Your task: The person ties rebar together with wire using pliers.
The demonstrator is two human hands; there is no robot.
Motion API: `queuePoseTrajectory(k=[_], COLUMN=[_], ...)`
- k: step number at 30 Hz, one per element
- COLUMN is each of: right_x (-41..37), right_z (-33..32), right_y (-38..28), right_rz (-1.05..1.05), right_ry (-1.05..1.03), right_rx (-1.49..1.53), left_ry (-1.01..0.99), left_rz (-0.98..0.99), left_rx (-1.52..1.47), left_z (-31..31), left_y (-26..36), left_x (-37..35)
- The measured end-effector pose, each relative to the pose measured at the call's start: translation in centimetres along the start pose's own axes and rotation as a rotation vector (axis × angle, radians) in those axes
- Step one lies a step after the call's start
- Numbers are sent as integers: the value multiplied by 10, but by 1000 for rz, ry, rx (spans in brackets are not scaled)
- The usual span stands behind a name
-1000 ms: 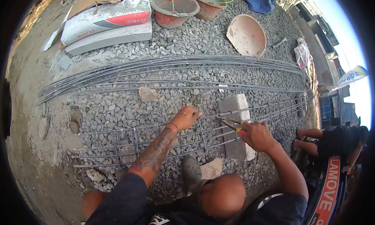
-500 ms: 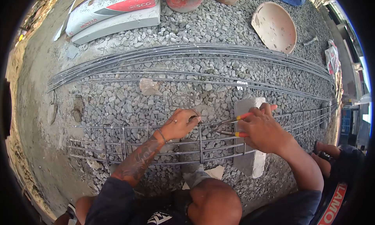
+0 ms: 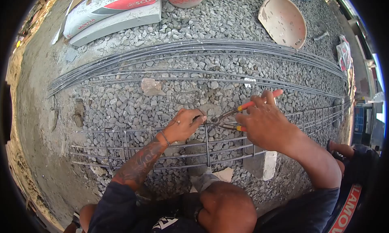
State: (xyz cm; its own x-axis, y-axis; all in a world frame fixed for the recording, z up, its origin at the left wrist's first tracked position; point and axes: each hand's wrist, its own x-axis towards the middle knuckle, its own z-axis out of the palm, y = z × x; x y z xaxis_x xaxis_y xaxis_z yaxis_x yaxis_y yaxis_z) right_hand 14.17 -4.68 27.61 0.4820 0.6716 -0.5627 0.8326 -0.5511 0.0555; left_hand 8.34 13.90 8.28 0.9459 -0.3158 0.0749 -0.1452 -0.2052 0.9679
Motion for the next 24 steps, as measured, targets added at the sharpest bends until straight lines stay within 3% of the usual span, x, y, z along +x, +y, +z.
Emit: queuePoseTrajectory(k=[9,16,18,22,24], right_x=[18,33,37,41,42], right_z=[-21,-19,-30,-32,-24], right_y=[11,24,19,15,16], right_rz=[-79,-105,-82,-56,-102], right_ry=[-140,-112,-233,-245,-92], right_rx=[12,92,83,7,-84], left_ry=[65,61,64,38,48], left_rz=[66,92,95,72,78], left_rx=[14,5,-15,-21,-30], left_z=[3,4,3,2,3], left_y=[-3,-7,-4,-3,-5], left_x=[-4,-3,-3,-2,-2])
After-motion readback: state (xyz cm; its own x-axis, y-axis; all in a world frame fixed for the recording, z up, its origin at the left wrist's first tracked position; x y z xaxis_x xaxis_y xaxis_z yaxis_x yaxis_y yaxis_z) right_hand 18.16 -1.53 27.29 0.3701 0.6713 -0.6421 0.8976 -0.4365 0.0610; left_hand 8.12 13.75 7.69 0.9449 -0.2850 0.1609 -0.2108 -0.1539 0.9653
